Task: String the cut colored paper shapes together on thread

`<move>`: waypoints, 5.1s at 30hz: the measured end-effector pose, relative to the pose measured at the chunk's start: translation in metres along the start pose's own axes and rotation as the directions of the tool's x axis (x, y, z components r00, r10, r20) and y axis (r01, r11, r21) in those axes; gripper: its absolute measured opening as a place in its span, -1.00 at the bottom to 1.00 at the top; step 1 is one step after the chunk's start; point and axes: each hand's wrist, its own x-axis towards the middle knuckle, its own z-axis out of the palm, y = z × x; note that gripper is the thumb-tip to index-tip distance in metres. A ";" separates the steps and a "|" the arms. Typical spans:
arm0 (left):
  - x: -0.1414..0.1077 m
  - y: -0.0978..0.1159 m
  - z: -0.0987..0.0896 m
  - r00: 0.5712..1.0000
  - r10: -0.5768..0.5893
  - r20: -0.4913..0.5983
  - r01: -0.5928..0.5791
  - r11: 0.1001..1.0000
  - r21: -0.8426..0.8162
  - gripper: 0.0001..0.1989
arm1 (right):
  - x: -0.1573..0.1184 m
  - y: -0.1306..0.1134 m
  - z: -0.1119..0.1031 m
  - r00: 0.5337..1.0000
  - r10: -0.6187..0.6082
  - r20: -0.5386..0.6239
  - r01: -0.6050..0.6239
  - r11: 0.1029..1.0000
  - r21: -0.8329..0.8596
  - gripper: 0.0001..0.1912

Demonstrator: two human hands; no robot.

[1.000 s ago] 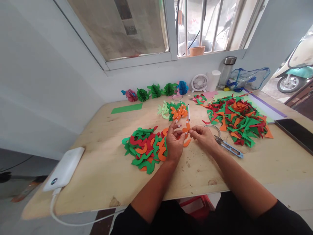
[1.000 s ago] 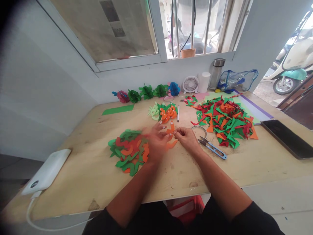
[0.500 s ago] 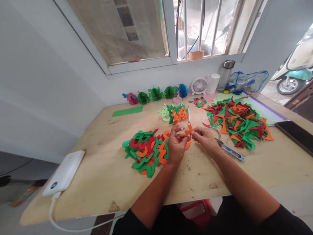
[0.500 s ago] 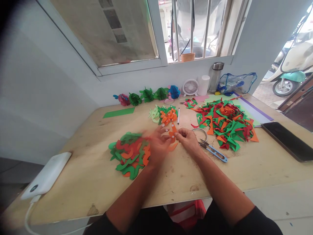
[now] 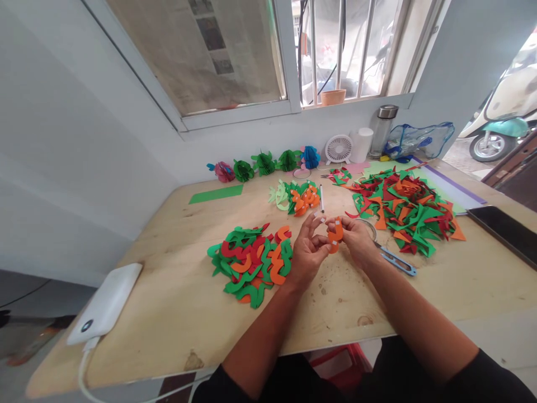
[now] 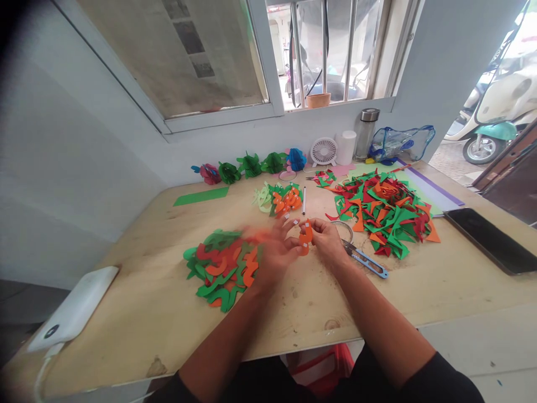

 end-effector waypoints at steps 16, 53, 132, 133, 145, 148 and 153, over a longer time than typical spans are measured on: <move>-0.006 -0.008 0.000 0.991 0.103 0.087 -0.123 0.956 0.268 -0.26 | 0.000 -0.002 0.000 0.994 0.105 -0.034 -0.098 0.982 0.161 -0.66; -0.007 -0.005 0.000 0.982 0.177 0.064 -0.188 0.897 0.399 -0.28 | 0.001 -0.002 0.000 0.988 0.151 -0.016 -0.141 0.949 0.281 -0.68; 0.006 0.016 -0.003 0.912 -0.183 -0.367 0.176 0.983 -0.051 -0.64 | 0.001 -0.005 0.000 0.985 -0.088 -0.146 0.097 0.994 0.059 -0.42; 0.005 0.016 -0.002 0.913 -0.178 -0.366 0.177 0.984 -0.038 -0.64 | 0.002 -0.005 0.001 0.986 -0.084 -0.145 0.094 0.994 0.063 -0.42; 0.007 0.016 -0.005 0.879 -0.050 -0.474 0.109 0.989 0.097 -0.69 | -0.004 -0.012 0.001 0.947 -0.254 -0.195 0.254 0.967 -0.022 -0.75; 0.006 0.017 -0.005 0.880 -0.016 -0.475 0.096 0.985 0.144 -0.71 | -0.009 -0.012 0.008 0.989 -0.129 0.073 0.136 0.986 -0.092 -0.77; 0.005 0.016 -0.005 0.891 0.031 -0.453 0.077 0.973 0.219 -0.74 | -0.010 -0.005 0.013 0.986 -0.051 0.160 0.081 0.979 -0.185 -0.73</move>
